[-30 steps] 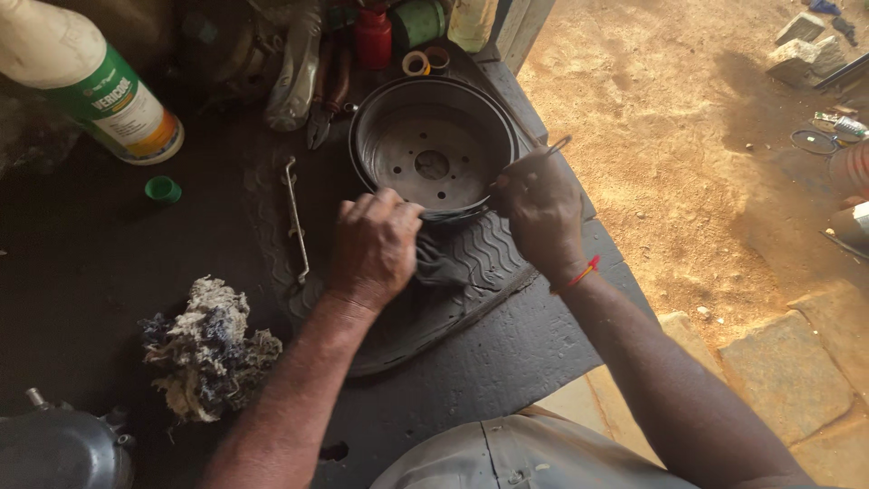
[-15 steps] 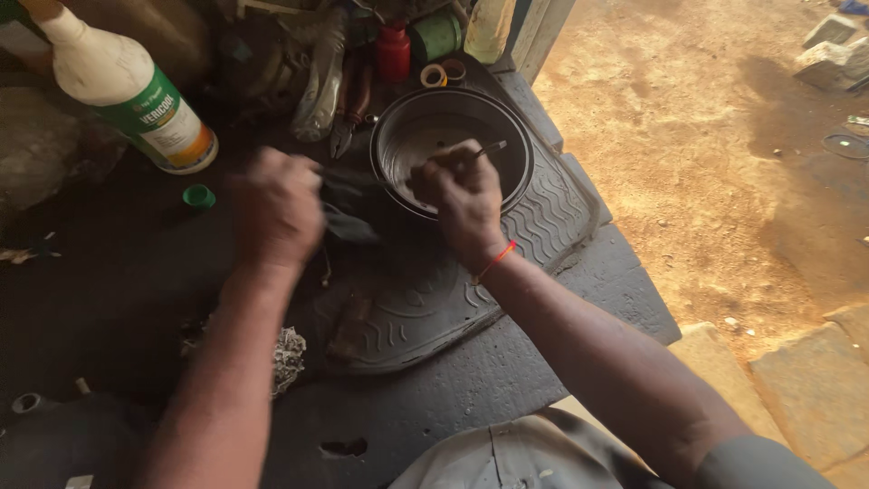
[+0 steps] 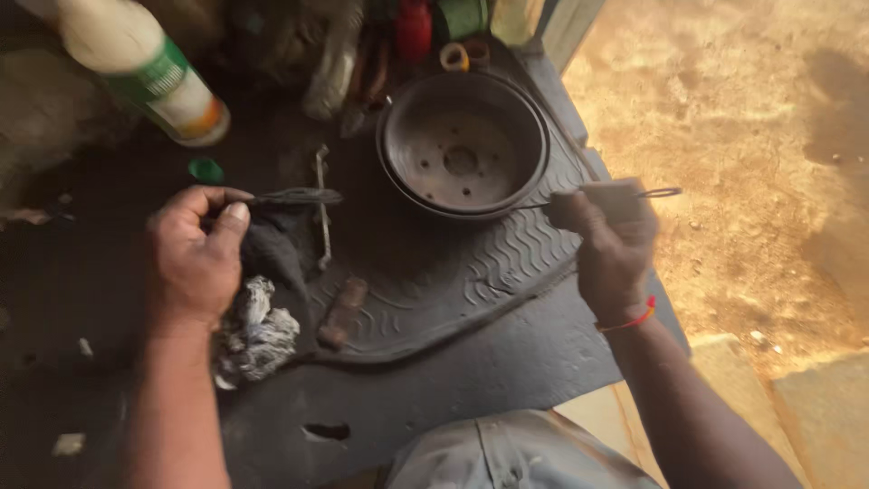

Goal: The person cleans the interior and edges of a brake drum using a cloth and a thin metal pick. They wipe the inner surface, scrape around the inner lip and bolt holes with the pick, and then perform a final wipe with the cloth.

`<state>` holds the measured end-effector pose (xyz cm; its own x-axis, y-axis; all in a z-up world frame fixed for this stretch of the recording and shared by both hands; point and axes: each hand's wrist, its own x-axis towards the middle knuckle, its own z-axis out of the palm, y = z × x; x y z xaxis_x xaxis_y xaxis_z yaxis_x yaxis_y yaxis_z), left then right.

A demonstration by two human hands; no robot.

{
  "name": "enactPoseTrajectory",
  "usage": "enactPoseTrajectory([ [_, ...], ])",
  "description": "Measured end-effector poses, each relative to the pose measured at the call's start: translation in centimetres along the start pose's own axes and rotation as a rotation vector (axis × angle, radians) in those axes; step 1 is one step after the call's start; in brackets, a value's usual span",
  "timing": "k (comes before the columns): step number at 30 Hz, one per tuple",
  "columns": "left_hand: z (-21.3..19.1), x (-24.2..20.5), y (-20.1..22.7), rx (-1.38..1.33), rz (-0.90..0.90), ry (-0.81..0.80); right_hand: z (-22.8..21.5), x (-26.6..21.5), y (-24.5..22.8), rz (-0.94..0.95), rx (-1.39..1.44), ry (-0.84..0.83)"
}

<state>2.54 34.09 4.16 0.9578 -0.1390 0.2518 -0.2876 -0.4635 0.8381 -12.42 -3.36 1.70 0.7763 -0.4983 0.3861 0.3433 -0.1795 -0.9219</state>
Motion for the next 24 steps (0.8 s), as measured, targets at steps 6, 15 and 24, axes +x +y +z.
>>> enactPoseTrajectory([
  [6, 7.4, -6.2, 0.6, -0.057, -0.149, 0.072, -6.4, 0.5, 3.2, 0.163, 0.023, 0.077],
  [15, 13.6, -7.2, 8.2, 0.076, -0.255, 0.107, -10.5, 2.0, 7.2, 0.292, 0.112, -0.090],
  [24, 19.5, -9.6, 13.8, 0.003, -0.407, -0.083, -11.4, 5.6, 9.3, 0.399, 0.162, -0.344],
])
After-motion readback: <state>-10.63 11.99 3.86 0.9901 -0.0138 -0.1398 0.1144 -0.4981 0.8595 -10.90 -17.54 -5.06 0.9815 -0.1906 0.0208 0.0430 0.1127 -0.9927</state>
